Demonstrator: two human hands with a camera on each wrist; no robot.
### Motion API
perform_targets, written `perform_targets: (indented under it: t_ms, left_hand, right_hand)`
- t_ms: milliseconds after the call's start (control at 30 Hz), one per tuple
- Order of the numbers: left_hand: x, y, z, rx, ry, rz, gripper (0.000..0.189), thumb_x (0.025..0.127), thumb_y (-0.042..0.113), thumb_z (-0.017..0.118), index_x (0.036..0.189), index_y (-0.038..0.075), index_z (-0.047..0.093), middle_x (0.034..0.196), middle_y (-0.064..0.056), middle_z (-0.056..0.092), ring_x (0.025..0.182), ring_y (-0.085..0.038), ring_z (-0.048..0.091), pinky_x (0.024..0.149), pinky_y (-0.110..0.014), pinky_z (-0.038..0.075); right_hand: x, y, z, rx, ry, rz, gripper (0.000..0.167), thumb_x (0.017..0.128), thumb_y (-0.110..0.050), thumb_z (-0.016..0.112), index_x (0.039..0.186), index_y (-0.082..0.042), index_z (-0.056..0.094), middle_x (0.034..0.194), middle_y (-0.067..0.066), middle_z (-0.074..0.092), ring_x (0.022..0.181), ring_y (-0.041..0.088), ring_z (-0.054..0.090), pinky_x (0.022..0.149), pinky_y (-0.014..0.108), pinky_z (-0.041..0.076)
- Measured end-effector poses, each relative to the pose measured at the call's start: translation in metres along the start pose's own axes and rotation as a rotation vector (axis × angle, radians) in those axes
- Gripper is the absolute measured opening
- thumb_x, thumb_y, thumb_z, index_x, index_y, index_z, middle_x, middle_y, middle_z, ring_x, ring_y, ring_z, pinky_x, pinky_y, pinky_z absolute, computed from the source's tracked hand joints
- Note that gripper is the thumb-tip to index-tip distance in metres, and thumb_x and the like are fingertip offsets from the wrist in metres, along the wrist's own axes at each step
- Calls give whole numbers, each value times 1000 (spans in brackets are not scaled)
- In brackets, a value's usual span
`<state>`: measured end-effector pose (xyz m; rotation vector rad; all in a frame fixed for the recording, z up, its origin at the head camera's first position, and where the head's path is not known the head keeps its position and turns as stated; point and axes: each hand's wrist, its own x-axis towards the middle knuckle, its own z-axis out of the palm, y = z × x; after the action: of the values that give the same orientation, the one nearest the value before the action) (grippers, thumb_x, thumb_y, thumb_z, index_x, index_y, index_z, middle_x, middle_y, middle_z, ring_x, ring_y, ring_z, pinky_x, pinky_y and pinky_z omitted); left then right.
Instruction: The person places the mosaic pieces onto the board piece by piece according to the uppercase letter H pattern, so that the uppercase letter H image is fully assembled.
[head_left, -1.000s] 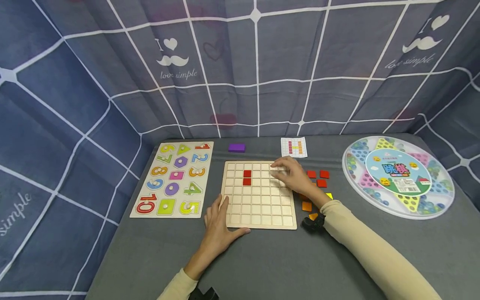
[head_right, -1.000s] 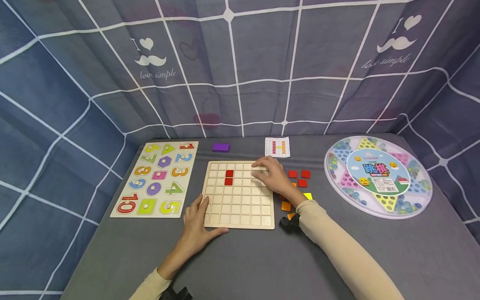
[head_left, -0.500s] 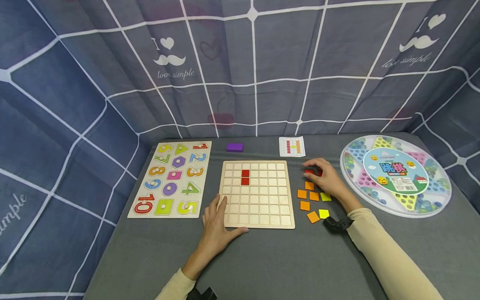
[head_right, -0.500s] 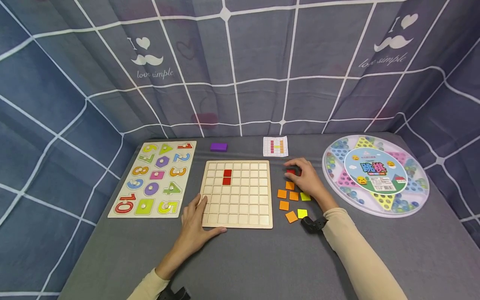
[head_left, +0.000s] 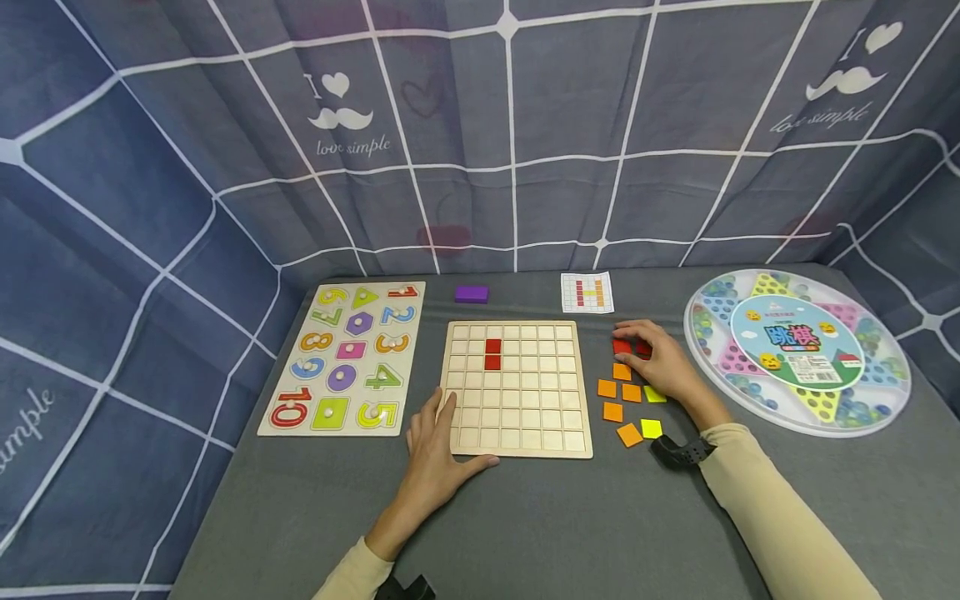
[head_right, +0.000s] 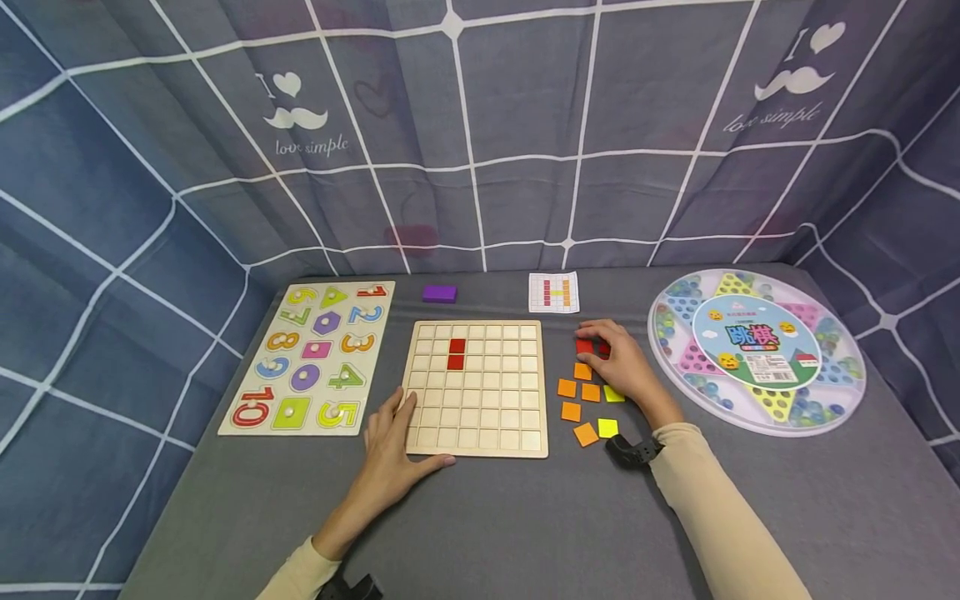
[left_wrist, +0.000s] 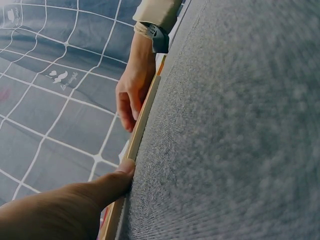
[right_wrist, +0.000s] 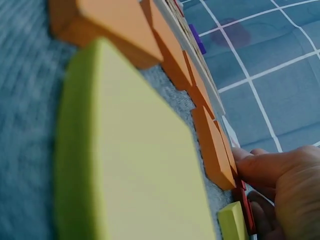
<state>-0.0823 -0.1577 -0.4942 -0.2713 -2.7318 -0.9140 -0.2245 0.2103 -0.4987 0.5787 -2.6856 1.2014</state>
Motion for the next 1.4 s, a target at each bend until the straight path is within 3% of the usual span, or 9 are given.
perform_targets:
  t_ms: [233,800,1400]
  left_hand:
    - [0,1,-1,-5,-7,-10,111,58,45,92,145,-3,41,151,-27,32,117,-37,38,87,-45,26]
    - [1,1,-2,-7,-11,-8,110,59,45,92,145,-3,41,152,-28,31,117,-38,37,89,-47,26]
    - [0,1,-2,-11,-5,1,110,60,45,92,144,-4,42,151,-29,32,117,-38,37,88,-47,26]
  right_hand:
    - [-1,4,2,-17,28,-19,33,86,-8,74,117,-1,66,135,19,54,128,42,41,105,59,28]
    - [-1,2,3,-38,39,9,26,86,-6,73,111,1,68,134,21,54,123,43,44,98,55,34]
    - [-1,3,4,-32,33,21,25,88,-7,72,111,0,68,134,20,53,125,43,44,101,57,33]
